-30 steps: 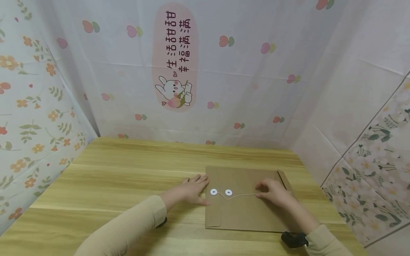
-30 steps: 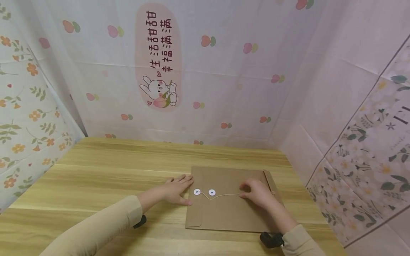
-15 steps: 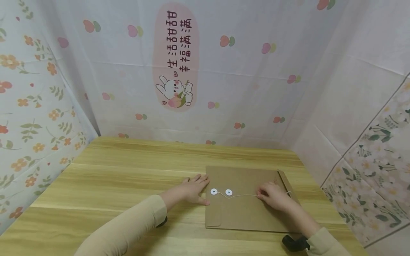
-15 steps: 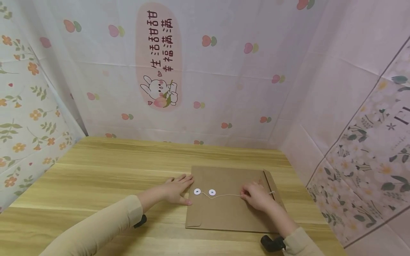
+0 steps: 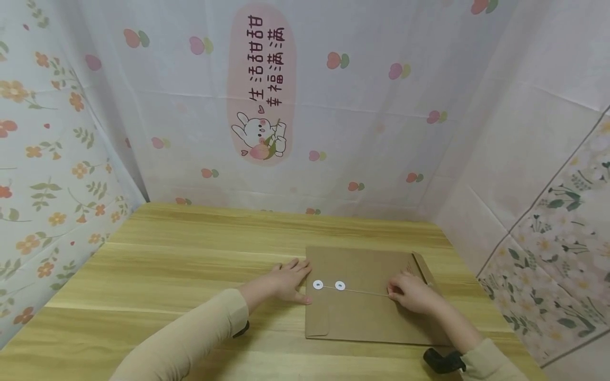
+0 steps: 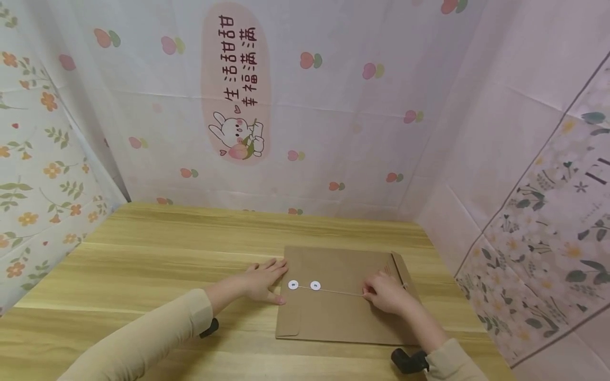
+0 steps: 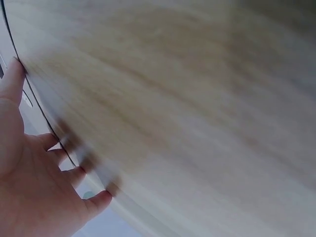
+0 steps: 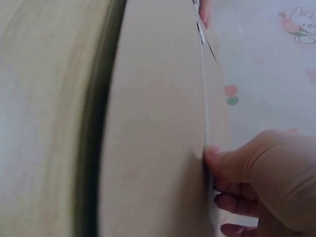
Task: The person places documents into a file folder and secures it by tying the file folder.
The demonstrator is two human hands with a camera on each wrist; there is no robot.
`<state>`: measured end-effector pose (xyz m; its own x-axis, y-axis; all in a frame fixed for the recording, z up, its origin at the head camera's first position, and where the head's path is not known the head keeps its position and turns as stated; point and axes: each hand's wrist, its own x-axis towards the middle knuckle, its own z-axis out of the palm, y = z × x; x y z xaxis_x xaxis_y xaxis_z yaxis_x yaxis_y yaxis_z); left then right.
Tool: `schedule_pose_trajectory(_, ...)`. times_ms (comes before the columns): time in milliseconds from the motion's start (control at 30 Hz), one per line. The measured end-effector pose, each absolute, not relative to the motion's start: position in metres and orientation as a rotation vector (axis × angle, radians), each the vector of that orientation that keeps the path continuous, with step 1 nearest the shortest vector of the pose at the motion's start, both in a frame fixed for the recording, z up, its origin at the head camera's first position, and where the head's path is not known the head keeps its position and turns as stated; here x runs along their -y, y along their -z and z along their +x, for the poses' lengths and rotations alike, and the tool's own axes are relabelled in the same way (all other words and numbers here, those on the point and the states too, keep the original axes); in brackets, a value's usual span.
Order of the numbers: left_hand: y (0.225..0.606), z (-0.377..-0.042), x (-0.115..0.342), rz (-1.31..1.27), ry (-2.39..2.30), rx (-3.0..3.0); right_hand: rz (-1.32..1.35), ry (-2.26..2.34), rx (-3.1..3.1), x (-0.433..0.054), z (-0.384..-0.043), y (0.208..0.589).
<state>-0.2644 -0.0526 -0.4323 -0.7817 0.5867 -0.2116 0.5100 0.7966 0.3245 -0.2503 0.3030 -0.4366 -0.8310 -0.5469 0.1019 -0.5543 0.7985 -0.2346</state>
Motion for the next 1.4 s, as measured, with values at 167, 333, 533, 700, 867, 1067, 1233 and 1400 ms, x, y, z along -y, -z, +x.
schedule_pose_trajectory(167,0.435,-0.265,0.053,0.842,-0.356,-2.683,0.881,-0.359,3.034,-0.298,-0.252,0.429)
schedule_pose_trajectory(333,0.433,-0.264,0.053,0.848,-0.367,-2.684,0.844,-0.325,3.062,-0.293,-0.260,0.426)
schedule_pose_trajectory(533,0.432,-0.262,0.053,0.855,-0.383,-2.669,0.761,-0.276,3.069,-0.290,-0.274,0.430)
schedule_pose_trajectory(700,0.431,-0.262,0.052,0.857,-0.384,-2.666,0.700,-0.310,3.080,-0.285,-0.288,0.432)
schedule_pose_trajectory(867,0.431,-0.262,0.052,0.854,-0.377,-2.672,0.706,-0.355,3.050,-0.281,-0.305,0.438)
schedule_pose_trajectory(1067,0.431,-0.262,0.053,0.852,-0.382,-2.663,0.699,-0.298,2.995,-0.266,-0.323,0.444)
schedule_pose_trajectory(1233,0.430,-0.261,0.053,0.859,-0.402,-2.654,0.654,-0.250,2.982,-0.244,-0.337,0.447)
schedule_pose_trajectory(1400,0.430,-0.260,0.054,0.861,-0.408,-2.662,0.641,-0.163,2.920,-0.218,-0.349,0.453)
